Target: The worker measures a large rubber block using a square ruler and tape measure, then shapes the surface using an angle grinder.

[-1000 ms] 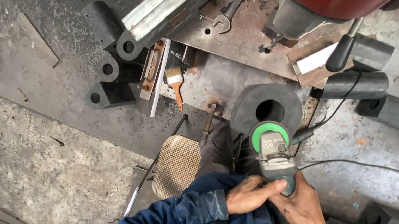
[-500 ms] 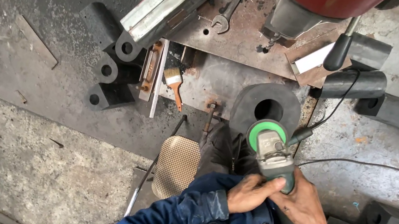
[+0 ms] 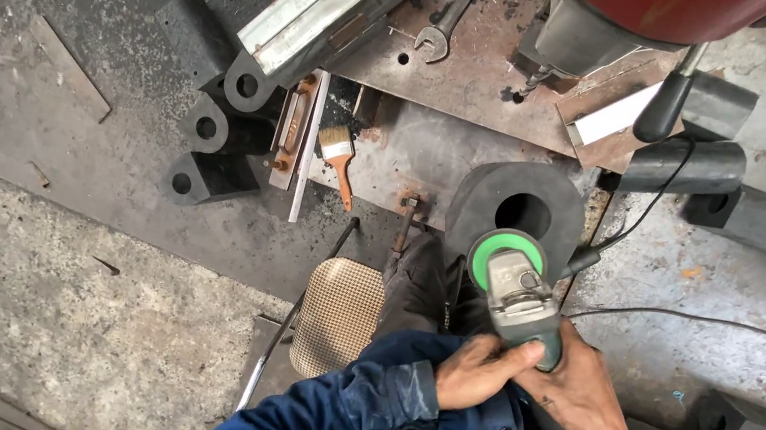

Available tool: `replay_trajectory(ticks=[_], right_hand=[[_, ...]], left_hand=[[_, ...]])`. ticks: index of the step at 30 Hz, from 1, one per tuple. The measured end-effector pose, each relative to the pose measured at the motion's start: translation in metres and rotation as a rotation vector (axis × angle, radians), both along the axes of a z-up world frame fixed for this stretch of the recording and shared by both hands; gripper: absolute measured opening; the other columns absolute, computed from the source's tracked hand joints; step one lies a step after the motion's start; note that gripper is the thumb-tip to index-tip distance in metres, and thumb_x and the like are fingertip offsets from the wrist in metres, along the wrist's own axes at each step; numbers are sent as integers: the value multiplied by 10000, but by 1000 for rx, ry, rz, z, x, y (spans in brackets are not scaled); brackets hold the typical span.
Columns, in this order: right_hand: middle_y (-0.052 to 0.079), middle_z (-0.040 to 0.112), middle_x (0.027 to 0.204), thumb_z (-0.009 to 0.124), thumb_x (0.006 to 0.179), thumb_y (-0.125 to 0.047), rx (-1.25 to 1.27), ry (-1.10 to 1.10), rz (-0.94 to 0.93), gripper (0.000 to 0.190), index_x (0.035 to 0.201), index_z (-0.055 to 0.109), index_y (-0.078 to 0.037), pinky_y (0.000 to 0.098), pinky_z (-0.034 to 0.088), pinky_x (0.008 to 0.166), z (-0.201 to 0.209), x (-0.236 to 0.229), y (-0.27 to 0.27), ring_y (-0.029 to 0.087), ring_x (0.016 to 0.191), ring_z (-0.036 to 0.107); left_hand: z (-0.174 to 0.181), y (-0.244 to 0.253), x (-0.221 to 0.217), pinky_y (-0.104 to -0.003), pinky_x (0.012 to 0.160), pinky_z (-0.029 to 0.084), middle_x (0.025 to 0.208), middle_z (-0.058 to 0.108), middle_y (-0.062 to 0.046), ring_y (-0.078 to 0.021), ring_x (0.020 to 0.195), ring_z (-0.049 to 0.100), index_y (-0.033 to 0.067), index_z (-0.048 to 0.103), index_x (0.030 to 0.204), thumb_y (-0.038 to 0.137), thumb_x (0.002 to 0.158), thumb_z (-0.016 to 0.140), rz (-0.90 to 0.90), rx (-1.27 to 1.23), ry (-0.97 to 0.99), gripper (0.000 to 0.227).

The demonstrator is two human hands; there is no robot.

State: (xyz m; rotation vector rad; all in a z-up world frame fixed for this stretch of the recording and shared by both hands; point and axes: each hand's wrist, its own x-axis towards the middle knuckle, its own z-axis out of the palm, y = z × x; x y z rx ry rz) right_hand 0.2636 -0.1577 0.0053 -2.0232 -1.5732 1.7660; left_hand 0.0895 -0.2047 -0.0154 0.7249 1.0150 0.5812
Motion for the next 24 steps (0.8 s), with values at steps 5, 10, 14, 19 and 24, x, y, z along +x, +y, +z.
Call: replay_trajectory(ticks=[5,10,14,19,24], right_hand=[[170,783,993,833,697,-267,-12,-21,-52,625,1240,634,-30,408,596,832,-9,8,2,236,923,755],[161,769,1046,830,711,-258,82,51,-130,635,1256,612,-16,408,566,840,-8,8,0,217,966,717],[144,783,976,846,681,-236,-26,59,20,699,1304,583,-56,396,592,812,-3,-3,5,199,909,744],[154,790,959,858,710,-241,-28,34,10,607,1234,628,-36,382,603,791,-10,1,15,195,892,743],[149,775,1014,837,698,-236,60,51,-97,630,1248,613,-27,373,599,762,-9,7,19,191,905,722]], left_hand=[[1,28,3,-337,1020,489,1218,708,-116,-174,1135,640,-13,641,1322,551,1054,504,-92,29,52,639],[-10,18,7,-345,986,505,1165,731,-133,-181,1093,655,-33,683,1266,537,1055,527,-117,-43,86,628],[-4,-6,-2,-328,1035,481,1253,691,-97,-145,1169,609,-3,641,1316,548,1051,530,77,-53,-31,621],[-9,23,3,-354,923,498,1118,693,-107,-162,1031,599,-10,665,1286,470,1073,539,20,-26,56,539],[-7,24,8,-319,977,493,1138,709,-64,-132,1082,632,-10,660,1269,427,1094,526,-10,63,67,490]])
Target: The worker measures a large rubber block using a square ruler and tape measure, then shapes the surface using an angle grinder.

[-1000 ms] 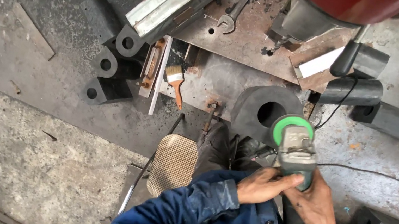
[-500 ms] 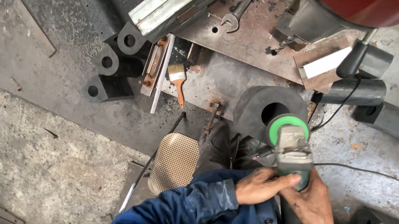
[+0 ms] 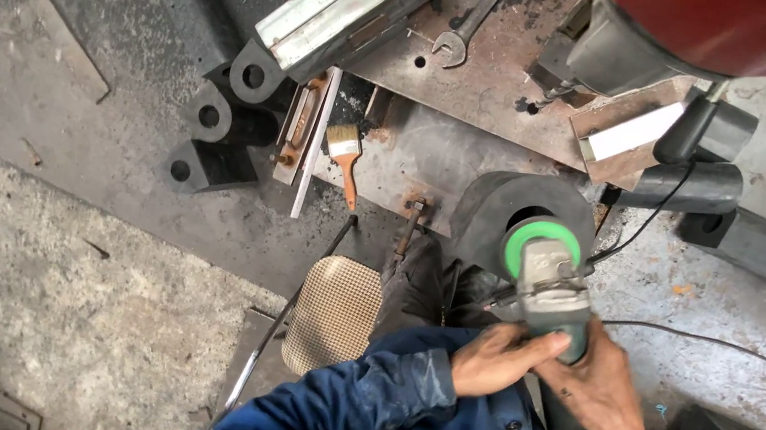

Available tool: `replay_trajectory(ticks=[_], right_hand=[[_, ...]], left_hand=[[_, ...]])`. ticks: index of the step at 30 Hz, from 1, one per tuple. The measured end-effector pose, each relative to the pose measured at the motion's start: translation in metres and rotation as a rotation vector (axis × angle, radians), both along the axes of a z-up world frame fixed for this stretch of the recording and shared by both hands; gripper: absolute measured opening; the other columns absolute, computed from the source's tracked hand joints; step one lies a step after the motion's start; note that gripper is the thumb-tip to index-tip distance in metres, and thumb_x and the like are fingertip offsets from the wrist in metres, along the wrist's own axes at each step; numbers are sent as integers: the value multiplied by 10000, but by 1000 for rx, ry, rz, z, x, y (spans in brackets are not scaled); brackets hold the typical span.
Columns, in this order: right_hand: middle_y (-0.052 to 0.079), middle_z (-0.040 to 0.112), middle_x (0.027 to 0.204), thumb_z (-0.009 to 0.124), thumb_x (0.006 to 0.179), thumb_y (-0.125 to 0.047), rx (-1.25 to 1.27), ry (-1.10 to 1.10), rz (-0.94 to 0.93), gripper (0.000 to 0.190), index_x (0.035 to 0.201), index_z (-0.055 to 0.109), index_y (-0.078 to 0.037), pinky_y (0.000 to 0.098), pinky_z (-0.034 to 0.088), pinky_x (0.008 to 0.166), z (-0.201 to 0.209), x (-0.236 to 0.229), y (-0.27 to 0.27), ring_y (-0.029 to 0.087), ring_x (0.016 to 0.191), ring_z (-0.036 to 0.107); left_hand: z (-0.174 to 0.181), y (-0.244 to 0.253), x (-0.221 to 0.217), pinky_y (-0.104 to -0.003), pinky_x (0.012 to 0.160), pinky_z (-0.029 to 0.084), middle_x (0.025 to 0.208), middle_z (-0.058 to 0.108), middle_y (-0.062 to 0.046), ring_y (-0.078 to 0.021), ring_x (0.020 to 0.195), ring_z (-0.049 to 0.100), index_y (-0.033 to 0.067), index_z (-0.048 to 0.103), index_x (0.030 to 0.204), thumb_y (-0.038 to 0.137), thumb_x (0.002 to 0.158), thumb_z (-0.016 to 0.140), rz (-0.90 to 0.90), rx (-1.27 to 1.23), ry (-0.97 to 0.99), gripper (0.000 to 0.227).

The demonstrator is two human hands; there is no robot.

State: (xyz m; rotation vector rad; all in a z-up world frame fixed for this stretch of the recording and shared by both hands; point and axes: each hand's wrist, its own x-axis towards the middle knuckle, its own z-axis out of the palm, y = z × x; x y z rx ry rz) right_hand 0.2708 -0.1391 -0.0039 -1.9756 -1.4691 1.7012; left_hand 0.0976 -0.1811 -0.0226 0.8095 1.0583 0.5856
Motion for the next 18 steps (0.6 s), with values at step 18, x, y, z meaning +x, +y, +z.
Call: replay_trajectory(ticks=[18], right_hand=[[154,800,994,855,667,-252,-83,-55,232,638,1238,639,-66,391,601,831,-4,4,9,234,940,771]], left_hand=[[2,-21,1,-359,896,519,1056,710,-146,-170,1001,613,-50,688,1210,460,1079,558,39,-169,31,542]])
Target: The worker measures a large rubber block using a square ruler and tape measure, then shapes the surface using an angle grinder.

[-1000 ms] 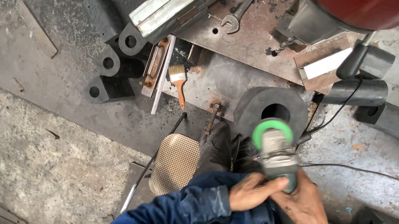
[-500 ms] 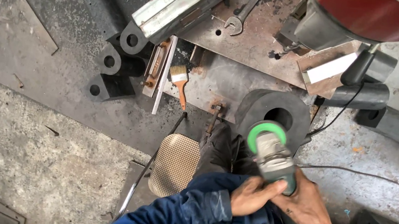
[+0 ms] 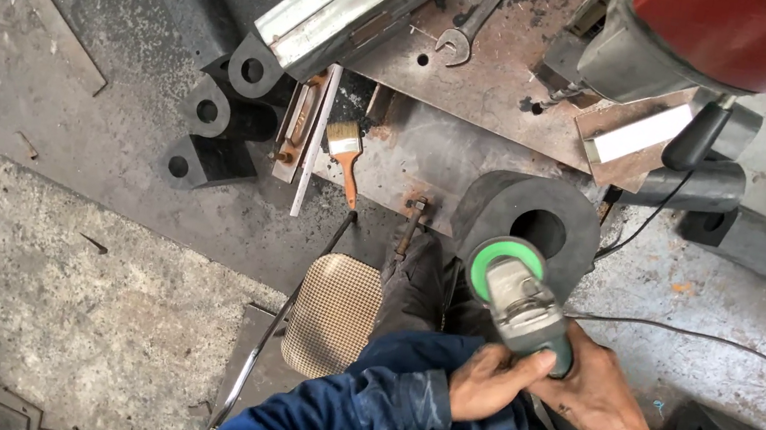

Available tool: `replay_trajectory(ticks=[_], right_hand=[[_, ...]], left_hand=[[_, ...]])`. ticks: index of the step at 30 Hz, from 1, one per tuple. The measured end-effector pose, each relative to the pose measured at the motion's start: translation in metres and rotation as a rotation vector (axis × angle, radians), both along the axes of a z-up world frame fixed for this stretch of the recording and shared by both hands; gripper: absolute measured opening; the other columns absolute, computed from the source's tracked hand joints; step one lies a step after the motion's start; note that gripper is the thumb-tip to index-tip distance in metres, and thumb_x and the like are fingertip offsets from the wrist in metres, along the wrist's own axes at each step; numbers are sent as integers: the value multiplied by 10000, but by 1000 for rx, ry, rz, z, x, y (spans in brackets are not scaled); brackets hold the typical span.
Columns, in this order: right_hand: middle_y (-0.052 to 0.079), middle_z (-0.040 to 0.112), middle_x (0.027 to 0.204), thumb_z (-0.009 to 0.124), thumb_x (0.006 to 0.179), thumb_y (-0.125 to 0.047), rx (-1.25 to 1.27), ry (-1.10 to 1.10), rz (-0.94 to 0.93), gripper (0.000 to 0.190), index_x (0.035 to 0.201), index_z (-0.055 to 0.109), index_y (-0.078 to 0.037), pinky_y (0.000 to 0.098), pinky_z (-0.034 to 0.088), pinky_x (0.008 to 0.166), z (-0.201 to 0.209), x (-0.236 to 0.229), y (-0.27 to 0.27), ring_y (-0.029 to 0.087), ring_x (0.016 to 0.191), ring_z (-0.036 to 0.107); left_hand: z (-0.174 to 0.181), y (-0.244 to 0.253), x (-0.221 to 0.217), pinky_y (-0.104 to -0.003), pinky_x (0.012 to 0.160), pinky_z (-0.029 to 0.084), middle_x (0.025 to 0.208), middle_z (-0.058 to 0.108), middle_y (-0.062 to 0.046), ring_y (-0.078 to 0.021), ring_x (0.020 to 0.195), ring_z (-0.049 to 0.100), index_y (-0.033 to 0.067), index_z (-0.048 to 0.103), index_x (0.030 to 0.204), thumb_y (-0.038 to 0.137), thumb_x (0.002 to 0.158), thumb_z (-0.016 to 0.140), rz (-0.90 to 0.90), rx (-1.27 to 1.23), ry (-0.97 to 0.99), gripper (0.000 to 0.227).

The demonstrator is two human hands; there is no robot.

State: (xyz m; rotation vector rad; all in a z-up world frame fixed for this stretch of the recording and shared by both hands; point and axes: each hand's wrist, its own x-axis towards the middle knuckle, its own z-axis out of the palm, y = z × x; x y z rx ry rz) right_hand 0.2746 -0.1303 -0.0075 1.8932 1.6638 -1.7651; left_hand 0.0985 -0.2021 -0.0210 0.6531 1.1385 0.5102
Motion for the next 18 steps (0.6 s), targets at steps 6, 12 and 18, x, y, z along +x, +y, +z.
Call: replay_trajectory(ticks=[6,12,18], right_hand=[[150,793,1022,892,662,-281,4,-5,44,710,1284,616,-81,395,594,836,12,-10,31,258,951,771],[198,782,1056,879,714,-283,-23,-132,-51,706,1327,605,-65,447,598,832,24,-10,29,333,930,770],[176,781,1105,919,631,-252,-46,-5,192,742,1279,617,-54,406,577,912,9,-4,24,270,1060,759]], left_hand=[[-3,40,0,-323,973,507,1167,677,-75,-138,1090,611,1,617,1310,484,1070,519,88,127,-149,549],[-7,22,5,-344,954,514,1169,696,-125,-166,1083,616,-48,651,1306,459,1116,509,25,86,-123,559],[-1,8,5,-308,1056,472,1273,666,-80,-136,1205,595,2,605,1361,449,1077,524,139,123,-105,535]])
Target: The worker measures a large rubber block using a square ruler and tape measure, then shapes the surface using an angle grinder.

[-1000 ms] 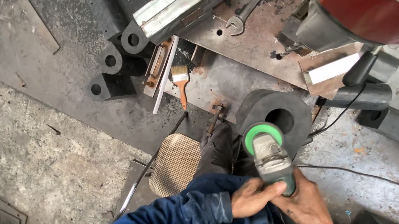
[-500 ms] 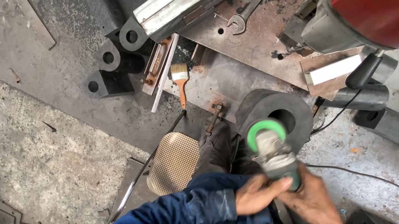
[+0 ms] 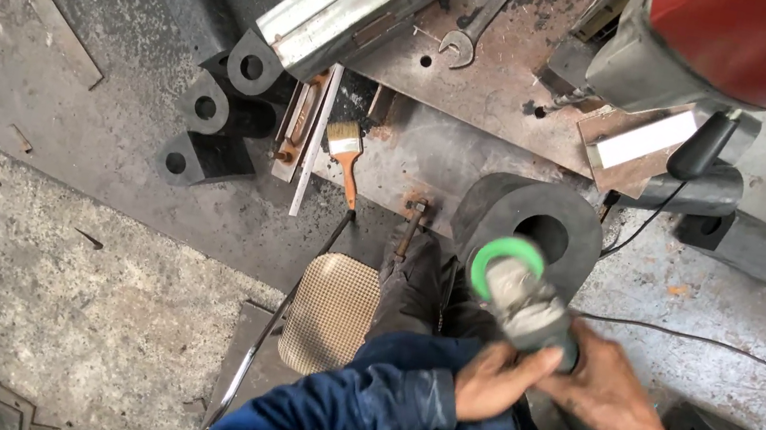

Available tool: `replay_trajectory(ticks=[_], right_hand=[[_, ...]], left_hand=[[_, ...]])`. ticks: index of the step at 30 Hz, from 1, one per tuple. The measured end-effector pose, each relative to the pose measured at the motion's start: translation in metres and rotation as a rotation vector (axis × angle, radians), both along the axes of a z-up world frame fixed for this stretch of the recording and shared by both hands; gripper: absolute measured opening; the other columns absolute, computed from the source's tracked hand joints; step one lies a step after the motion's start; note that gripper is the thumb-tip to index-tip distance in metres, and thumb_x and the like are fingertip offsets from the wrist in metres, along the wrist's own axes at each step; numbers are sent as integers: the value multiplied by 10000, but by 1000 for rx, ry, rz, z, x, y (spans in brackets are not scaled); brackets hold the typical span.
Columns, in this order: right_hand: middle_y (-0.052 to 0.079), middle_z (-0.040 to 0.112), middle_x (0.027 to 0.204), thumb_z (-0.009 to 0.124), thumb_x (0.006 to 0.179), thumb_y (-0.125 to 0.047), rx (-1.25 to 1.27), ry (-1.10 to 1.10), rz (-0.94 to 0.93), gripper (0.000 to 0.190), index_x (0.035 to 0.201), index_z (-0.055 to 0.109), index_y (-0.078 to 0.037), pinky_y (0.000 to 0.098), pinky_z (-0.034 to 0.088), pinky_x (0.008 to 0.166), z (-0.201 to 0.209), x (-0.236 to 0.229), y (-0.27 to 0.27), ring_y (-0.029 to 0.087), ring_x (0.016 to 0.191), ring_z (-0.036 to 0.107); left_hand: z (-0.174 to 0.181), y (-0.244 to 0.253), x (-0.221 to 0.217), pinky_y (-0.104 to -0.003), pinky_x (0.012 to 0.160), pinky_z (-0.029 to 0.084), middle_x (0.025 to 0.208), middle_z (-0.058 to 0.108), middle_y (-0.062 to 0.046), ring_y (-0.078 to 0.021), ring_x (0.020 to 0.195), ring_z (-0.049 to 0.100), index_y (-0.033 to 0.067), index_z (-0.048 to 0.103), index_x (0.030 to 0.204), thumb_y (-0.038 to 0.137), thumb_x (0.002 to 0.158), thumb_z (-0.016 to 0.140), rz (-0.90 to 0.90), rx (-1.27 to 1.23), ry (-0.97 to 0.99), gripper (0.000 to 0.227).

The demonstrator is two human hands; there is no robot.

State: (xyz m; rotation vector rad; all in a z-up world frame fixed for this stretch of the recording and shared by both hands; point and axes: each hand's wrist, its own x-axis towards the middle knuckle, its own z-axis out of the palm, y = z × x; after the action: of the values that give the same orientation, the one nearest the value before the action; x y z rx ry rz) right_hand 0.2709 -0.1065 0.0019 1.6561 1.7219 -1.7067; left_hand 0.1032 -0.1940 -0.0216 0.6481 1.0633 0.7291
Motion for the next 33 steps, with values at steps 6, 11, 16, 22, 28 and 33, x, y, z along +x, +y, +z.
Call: replay_trajectory(ticks=[6,11,16,22,28,33], right_hand=[[155,781,1085,860,659,-221,63,8,-237,690,1290,637,-50,412,572,878,0,-1,23,266,974,735],[148,780,1016,852,712,-223,70,-65,-316,671,1315,616,-48,415,589,722,17,-1,7,285,805,719],[175,795,944,896,660,-256,-36,-33,-188,704,1267,606,-51,401,602,776,9,1,-24,235,873,781],[203,779,928,898,646,-279,-59,39,-190,675,1198,608,-22,428,602,792,10,0,-26,275,906,799],[222,764,945,893,630,-267,-27,6,-194,661,1171,606,-17,441,592,803,8,11,-27,312,932,784],[220,777,943,912,649,-282,-113,-33,-123,651,1172,614,-32,445,605,798,12,5,-14,308,933,755]], left_hand=[[-2,61,-2,-351,933,524,1144,699,-135,-186,1056,630,2,639,1321,448,1084,524,-104,11,1,518],[7,36,4,-333,1031,486,1236,673,-87,-162,1161,596,15,610,1347,449,1077,539,-69,-16,-83,517],[9,-13,-2,-332,1068,470,1276,668,-81,-162,1208,593,5,604,1369,417,1103,522,-83,-71,-38,497],[8,-16,0,-337,1083,464,1306,666,-80,-165,1226,600,13,594,1378,385,1094,536,-89,-119,-19,471],[9,-10,4,-341,1061,477,1278,680,-91,-170,1196,614,10,611,1363,390,1092,539,-163,-114,35,473],[4,-14,3,-331,1101,459,1316,651,-58,-142,1240,578,19,595,1381,404,1097,537,-83,-111,-89,482]])
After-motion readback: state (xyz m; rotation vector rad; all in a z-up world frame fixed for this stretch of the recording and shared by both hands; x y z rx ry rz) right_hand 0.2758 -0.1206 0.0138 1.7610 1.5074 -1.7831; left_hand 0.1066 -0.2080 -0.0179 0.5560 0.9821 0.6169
